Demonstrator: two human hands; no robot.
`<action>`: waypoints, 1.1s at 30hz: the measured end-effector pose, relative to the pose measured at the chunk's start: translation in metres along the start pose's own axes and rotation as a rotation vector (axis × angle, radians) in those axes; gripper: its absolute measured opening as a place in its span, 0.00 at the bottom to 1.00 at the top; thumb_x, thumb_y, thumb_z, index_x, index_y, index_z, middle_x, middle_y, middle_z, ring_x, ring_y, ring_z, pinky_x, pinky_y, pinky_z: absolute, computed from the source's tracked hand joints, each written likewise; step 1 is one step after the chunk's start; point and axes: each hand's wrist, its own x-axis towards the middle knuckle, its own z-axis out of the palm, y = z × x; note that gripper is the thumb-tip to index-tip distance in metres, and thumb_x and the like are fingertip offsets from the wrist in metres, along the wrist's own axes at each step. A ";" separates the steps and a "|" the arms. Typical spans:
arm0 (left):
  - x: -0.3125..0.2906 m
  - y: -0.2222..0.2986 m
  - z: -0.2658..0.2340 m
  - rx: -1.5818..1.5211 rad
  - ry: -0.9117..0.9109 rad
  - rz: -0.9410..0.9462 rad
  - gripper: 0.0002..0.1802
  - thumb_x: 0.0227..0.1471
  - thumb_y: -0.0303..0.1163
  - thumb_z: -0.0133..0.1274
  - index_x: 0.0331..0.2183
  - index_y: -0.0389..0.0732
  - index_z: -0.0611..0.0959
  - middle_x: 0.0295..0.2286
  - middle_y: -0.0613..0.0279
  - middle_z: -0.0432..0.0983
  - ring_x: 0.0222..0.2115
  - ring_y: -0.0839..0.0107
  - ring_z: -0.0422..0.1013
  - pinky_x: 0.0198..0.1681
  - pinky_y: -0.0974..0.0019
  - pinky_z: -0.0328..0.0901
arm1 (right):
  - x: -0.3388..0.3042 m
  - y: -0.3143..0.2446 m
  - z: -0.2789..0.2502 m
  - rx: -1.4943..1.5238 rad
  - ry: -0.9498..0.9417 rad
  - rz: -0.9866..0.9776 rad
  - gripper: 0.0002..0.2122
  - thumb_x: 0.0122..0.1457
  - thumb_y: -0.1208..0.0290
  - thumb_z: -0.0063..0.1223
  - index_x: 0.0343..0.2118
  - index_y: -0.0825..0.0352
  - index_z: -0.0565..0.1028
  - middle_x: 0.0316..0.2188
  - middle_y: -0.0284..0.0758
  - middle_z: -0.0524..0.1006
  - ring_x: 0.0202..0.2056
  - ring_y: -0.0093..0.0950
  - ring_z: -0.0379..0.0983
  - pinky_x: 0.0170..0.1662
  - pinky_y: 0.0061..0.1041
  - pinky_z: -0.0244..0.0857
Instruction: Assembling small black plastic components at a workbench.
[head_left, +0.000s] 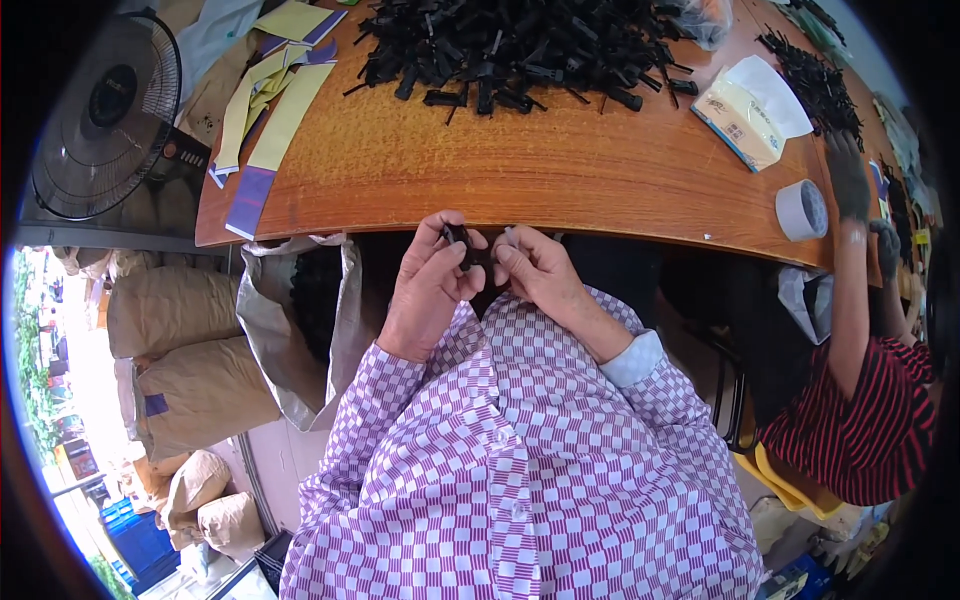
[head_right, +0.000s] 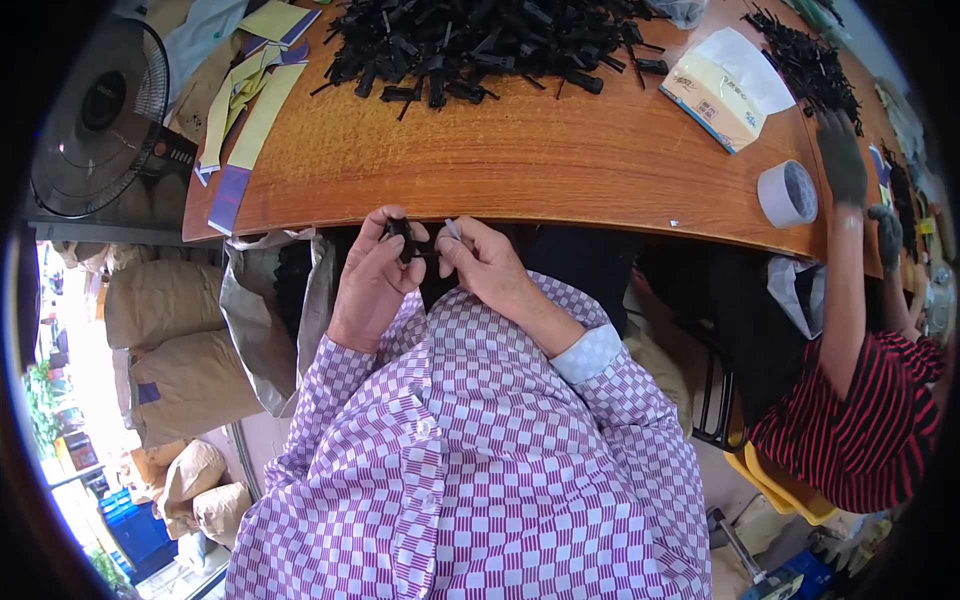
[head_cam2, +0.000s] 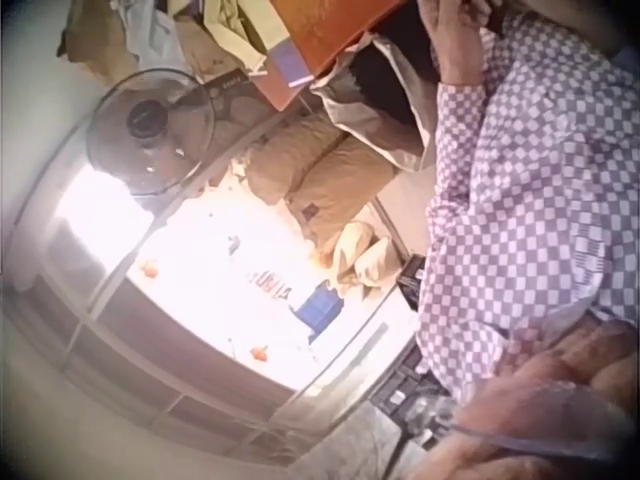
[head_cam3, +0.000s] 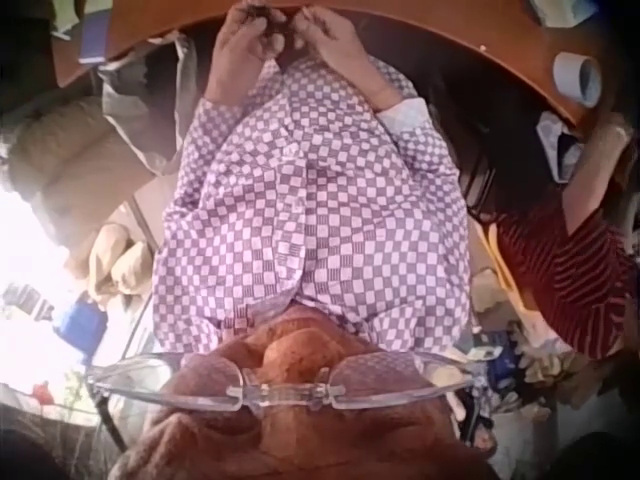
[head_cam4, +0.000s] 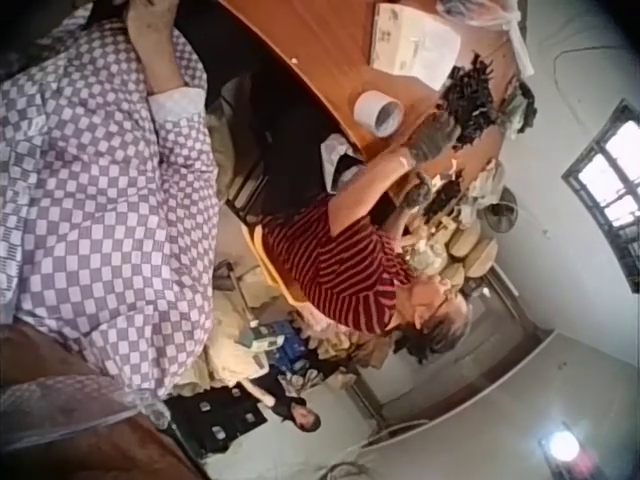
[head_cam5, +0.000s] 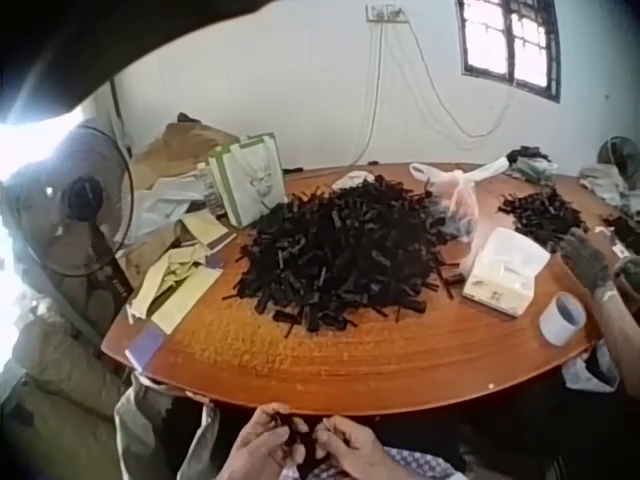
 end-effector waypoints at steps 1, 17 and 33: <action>0.001 0.000 -0.001 0.023 0.032 -0.013 0.14 0.59 0.26 0.40 0.47 0.43 0.68 0.31 0.60 0.72 0.25 0.78 0.70 0.26 0.78 0.64 | -0.002 -0.002 -0.001 0.052 0.021 -0.031 0.06 0.64 0.71 0.42 0.36 0.67 0.68 0.21 0.28 0.70 0.15 0.11 0.57 0.17 0.11 0.49; -0.001 -0.013 -0.007 0.085 -0.242 -0.150 0.20 0.60 0.31 0.44 0.53 0.39 0.66 0.29 0.60 0.72 0.23 0.77 0.70 0.25 0.77 0.68 | -0.004 -0.008 -0.002 0.140 -0.052 0.032 0.11 0.63 0.64 0.47 0.40 0.66 0.70 0.20 0.25 0.71 0.18 0.11 0.61 0.20 0.11 0.48; -0.003 -0.010 -0.011 0.116 -0.239 -0.222 0.21 0.60 0.32 0.43 0.54 0.42 0.63 0.28 0.61 0.72 0.22 0.76 0.70 0.24 0.79 0.65 | -0.002 -0.001 -0.002 0.230 -0.080 0.131 0.14 0.61 0.61 0.50 0.42 0.65 0.72 0.22 0.24 0.72 0.20 0.12 0.65 0.24 0.10 0.59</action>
